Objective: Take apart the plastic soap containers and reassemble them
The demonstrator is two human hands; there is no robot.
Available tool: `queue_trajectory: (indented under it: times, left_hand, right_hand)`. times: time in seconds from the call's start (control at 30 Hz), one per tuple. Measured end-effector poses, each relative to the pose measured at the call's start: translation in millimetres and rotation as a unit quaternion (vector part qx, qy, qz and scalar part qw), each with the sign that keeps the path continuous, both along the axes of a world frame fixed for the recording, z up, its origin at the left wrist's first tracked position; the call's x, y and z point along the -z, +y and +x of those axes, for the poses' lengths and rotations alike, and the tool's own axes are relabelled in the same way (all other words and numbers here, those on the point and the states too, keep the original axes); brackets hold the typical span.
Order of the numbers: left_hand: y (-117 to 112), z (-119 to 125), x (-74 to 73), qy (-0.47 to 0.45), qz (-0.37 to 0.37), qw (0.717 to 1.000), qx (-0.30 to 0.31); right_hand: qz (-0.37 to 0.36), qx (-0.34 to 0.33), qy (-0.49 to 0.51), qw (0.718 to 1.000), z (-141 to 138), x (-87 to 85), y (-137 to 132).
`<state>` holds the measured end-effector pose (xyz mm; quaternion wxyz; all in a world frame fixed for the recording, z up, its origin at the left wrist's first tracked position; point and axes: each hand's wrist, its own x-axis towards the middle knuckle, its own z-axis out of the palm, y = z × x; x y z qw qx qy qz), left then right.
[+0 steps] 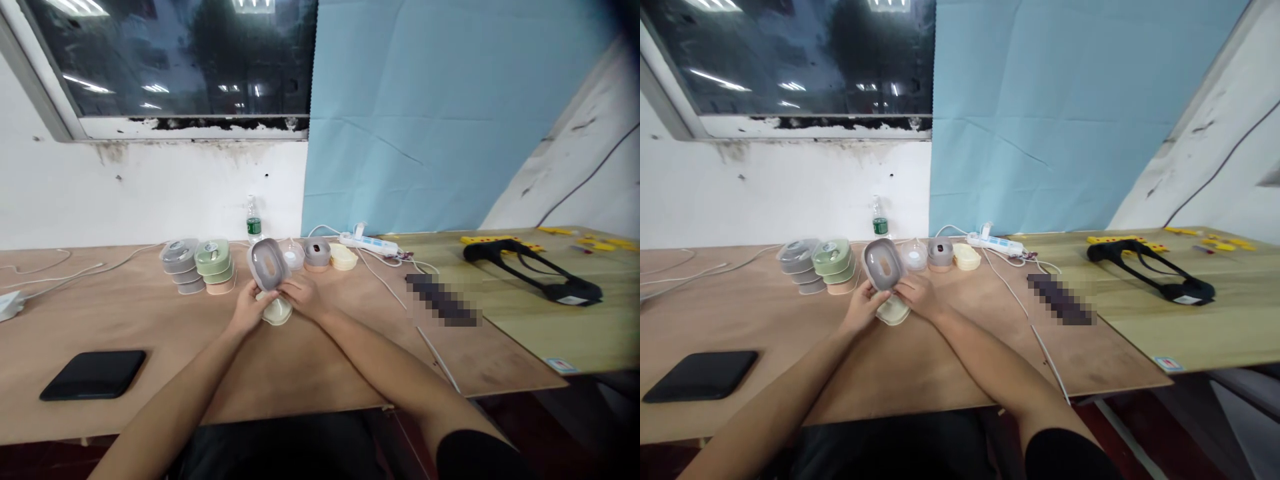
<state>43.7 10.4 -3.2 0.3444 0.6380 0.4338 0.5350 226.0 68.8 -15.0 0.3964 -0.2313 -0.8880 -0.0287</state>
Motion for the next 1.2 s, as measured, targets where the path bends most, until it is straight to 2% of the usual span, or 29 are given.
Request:
queue_trajectory:
  times: [0.07, 0.13, 0.23, 0.33, 0.5, 0.67, 1.2]
  left_hand:
    - [-3.1, -9.9, 1.3, 0.141, 0.057, 0.988, -0.028]
    - [-3.8, -21.2, 2.9, 0.246, 0.097, 0.963, -0.054]
    - [-2.1, -29.6, 5.2, 0.3, 0.114, 0.945, -0.06]
    - [-1.7, -27.7, 6.9, 0.328, 0.111, 0.936, -0.057]
    - [-4.0, -23.7, 8.7, 0.358, 0.091, 0.929, -0.026]
    - [-1.8, -25.2, 10.8, 0.363, 0.092, 0.927, -0.028]
    - [-0.3, -27.3, 14.4, 0.384, 0.087, 0.919, -0.014]
  right_hand:
    - [-0.006, 0.05, 0.016, 0.999, 11.9, -2.0, 8.9]
    - [-0.013, 0.131, 0.059, 0.989, 27.1, -4.3, 18.9]
    - [-0.014, 0.239, 0.116, 0.964, 50.4, -6.1, 34.9]
    - [-0.004, 0.294, 0.139, 0.946, 68.0, -3.6, 50.7]
    - [0.029, 0.304, 0.167, 0.937, 80.4, 3.8, 68.6]
    - [0.033, 0.294, 0.17, 0.94, 80.2, 6.1, 71.4]
    - [-0.033, 0.299, 0.126, 0.945, 79.1, 15.4, 75.2]
